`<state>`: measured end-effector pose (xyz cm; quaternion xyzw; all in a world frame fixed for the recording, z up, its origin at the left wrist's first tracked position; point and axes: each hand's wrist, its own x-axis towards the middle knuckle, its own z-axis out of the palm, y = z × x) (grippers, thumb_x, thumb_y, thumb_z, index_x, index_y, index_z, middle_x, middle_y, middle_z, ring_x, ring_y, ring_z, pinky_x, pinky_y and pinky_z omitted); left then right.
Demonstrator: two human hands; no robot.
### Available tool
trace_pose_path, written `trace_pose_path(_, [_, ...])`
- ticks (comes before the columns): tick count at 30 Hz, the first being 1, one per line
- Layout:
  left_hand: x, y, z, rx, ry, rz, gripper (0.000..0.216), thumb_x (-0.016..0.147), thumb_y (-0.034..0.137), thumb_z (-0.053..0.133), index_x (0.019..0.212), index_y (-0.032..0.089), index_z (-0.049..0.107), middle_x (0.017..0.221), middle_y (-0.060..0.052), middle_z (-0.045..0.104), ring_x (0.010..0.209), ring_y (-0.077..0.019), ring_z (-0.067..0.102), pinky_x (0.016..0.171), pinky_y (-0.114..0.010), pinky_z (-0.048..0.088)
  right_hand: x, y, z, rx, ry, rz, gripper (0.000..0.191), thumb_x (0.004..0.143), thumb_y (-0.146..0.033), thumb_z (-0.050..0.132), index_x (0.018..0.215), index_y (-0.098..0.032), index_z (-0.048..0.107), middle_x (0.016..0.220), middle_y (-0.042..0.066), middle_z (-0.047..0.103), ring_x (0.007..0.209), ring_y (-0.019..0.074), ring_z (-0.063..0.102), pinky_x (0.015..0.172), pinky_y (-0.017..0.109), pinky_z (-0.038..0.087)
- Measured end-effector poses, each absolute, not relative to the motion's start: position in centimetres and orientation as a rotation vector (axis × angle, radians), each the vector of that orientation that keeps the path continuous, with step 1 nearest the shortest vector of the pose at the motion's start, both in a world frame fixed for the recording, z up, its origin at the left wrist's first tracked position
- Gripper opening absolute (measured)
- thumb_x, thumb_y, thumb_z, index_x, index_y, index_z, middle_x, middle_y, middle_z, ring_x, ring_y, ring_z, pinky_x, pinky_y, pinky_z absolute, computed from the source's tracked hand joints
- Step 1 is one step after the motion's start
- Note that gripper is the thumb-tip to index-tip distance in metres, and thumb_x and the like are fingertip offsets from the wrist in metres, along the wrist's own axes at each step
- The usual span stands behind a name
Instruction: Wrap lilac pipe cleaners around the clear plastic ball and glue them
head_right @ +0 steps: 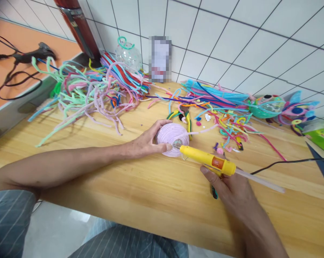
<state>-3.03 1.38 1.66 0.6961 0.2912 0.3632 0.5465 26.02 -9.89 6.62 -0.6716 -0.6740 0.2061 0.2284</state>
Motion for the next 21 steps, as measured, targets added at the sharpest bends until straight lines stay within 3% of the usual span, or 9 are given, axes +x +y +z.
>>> trace_pose_path(4, [-3.0, 1.4, 1.6, 1.641, 0.706, 0.853, 0.086, 0.081, 0.057, 0.080, 0.148, 0.018, 0.041, 0.153, -0.018, 0.053, 0.142, -0.0358, 0.054, 0.121, -0.052, 0.046, 26.0, -9.9, 6.7, -1.855, -1.852, 0.517, 0.048, 0.085, -0.071, 0.065, 0.092, -0.026, 0.078, 0.091, 0.006, 0.082, 0.087, 0.0306, 0.076, 0.086, 0.044, 0.064])
trace_pose_path(10, [-3.0, 1.3, 1.7, 1.629, 0.702, 0.850, 0.081, 0.082, 0.055, 0.080, 0.146, 0.023, 0.043, 0.151, -0.015, 0.055, 0.140, -0.0345, 0.056, 0.119, -0.052, 0.048, 26.1, -9.9, 6.2, -1.860, -1.803, 0.613, 0.041, 0.087, -0.065, 0.067, 0.086, -0.026, 0.079, 0.080, 0.005, 0.078, 0.083, 0.0287, 0.075, 0.075, 0.038, 0.065])
trace_pose_path(14, [-3.1, 1.3, 1.6, 1.627, 0.706, 0.834, 0.083, 0.082, 0.054, 0.080, 0.148, 0.022, 0.041, 0.149, -0.014, 0.056, 0.138, -0.0334, 0.057, 0.118, -0.051, 0.048, 26.0, -9.6, 6.2, -1.812, -1.692, 0.705, 0.038, 0.083, -0.061, 0.073, 0.098, -0.027, 0.083, 0.102, 0.007, 0.084, 0.101, 0.0316, 0.077, 0.091, 0.045, 0.066])
trace_pose_path(16, [-3.1, 1.3, 1.5, 1.627, 0.700, 0.834, 0.084, 0.083, 0.055, 0.079, 0.149, 0.021, 0.040, 0.149, -0.015, 0.056, 0.138, -0.0332, 0.057, 0.119, -0.050, 0.047, 26.1, -9.4, 7.0, -1.809, -1.618, 0.711, 0.037, 0.079, -0.060, 0.076, 0.098, -0.029, 0.084, 0.102, 0.006, 0.084, 0.102, 0.0321, 0.078, 0.095, 0.049, 0.065])
trace_pose_path(21, [-3.4, 1.2, 1.0, 1.638, 0.752, 0.820, 0.089, 0.083, 0.057, 0.079, 0.152, 0.019, 0.037, 0.152, -0.017, 0.053, 0.143, -0.0347, 0.053, 0.123, -0.051, 0.043, 28.0, -10.2, 10.3, -1.702, -1.447, 0.663, 0.024, 0.077, -0.051, 0.080, 0.091, -0.031, 0.079, 0.095, 0.005, 0.081, 0.081, 0.0270, 0.073, 0.077, 0.041, 0.064])
